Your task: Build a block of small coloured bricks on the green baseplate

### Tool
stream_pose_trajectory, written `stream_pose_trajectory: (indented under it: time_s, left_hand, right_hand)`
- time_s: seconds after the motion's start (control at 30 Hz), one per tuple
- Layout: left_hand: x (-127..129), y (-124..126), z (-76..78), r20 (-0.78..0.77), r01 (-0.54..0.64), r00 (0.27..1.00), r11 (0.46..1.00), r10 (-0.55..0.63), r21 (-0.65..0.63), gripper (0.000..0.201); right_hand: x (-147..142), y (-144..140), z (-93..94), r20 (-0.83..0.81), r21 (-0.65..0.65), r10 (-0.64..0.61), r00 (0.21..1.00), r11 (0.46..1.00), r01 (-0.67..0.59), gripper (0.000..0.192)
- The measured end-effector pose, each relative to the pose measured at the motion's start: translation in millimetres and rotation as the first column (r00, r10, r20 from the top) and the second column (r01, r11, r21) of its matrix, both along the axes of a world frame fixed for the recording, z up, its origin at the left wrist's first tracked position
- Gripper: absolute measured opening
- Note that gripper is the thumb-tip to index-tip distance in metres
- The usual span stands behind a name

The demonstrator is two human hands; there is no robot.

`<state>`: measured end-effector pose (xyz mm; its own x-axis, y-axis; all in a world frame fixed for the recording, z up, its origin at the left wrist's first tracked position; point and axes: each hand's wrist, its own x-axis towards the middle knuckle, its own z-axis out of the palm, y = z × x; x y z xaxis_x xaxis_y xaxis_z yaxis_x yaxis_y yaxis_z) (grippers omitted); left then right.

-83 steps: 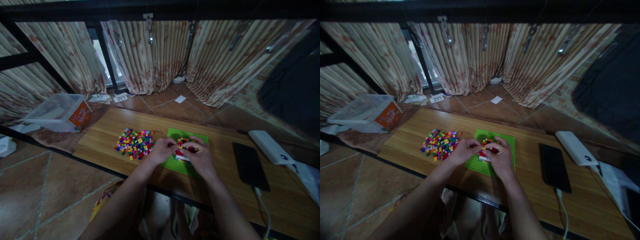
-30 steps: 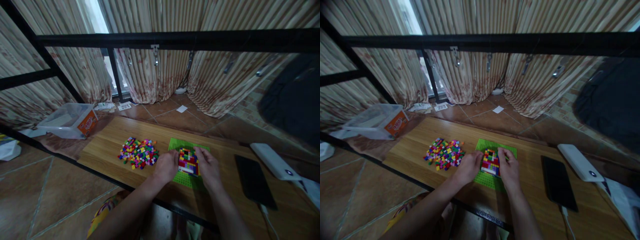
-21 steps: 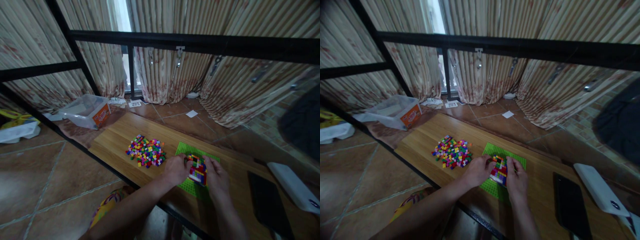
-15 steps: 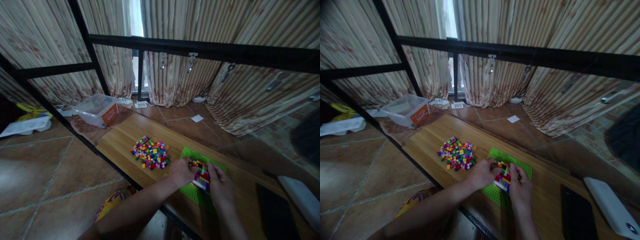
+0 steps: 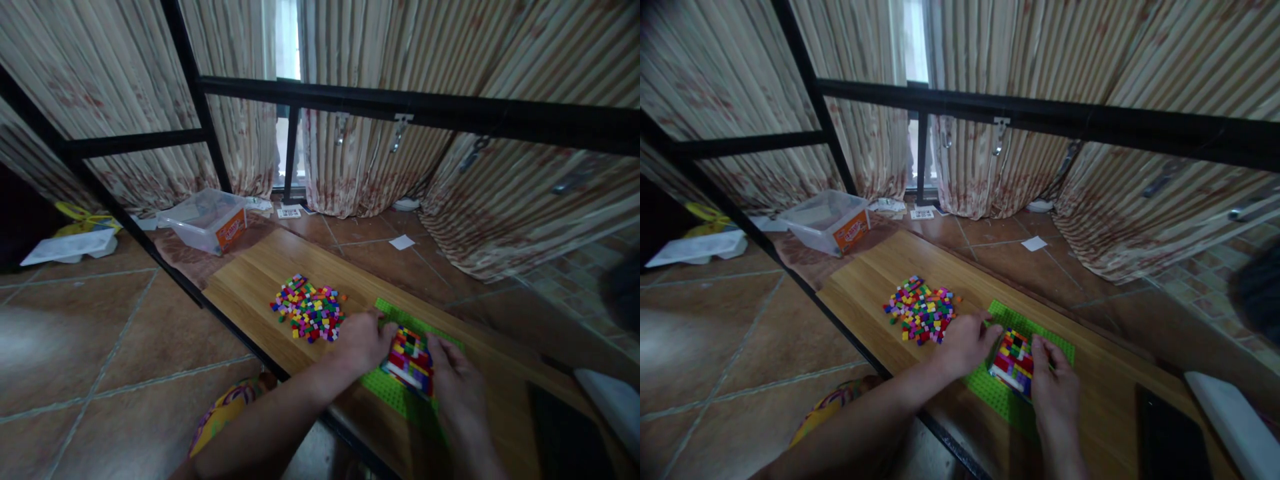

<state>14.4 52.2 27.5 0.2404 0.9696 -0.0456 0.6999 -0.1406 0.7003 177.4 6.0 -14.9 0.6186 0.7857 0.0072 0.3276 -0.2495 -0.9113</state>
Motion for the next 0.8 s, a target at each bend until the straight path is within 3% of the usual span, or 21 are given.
stream_pose_trajectory:
  time_s: [0.13, 0.3, 0.63, 0.8]
  left_hand:
    - [-45, 28, 11.8, -0.141, -0.115, 0.982, 0.988, 0.128, 0.099, 0.027]
    - [-92, 43, 10.6, -0.367, -0.175, 0.908, 0.979, 0.201, 0.102, 0.017]
    - [-89, 44, 1.5, -0.478, -0.163, 0.861, 0.985, 0.174, 0.064, 0.024]
    - [-82, 44, 8.2, -0.327, -0.036, 0.942, 0.993, 0.072, 0.115, 0.019]
  right_hand:
    - [3, 0, -1.8, -0.088, -0.059, -0.037, 0.995, 0.998, 0.032, 0.059]
    - [5, -1, -0.3, -0.114, -0.043, -0.014, 0.993, 0.999, 0.009, 0.058]
    - [2, 2, 1.8, -0.104, -0.01, -0.018, 0.994, 1.0, 0.017, 0.05]
    - [2, 3, 13.0, -0.117, 0.109, -0.085, 0.989, 0.989, 0.098, 0.045]
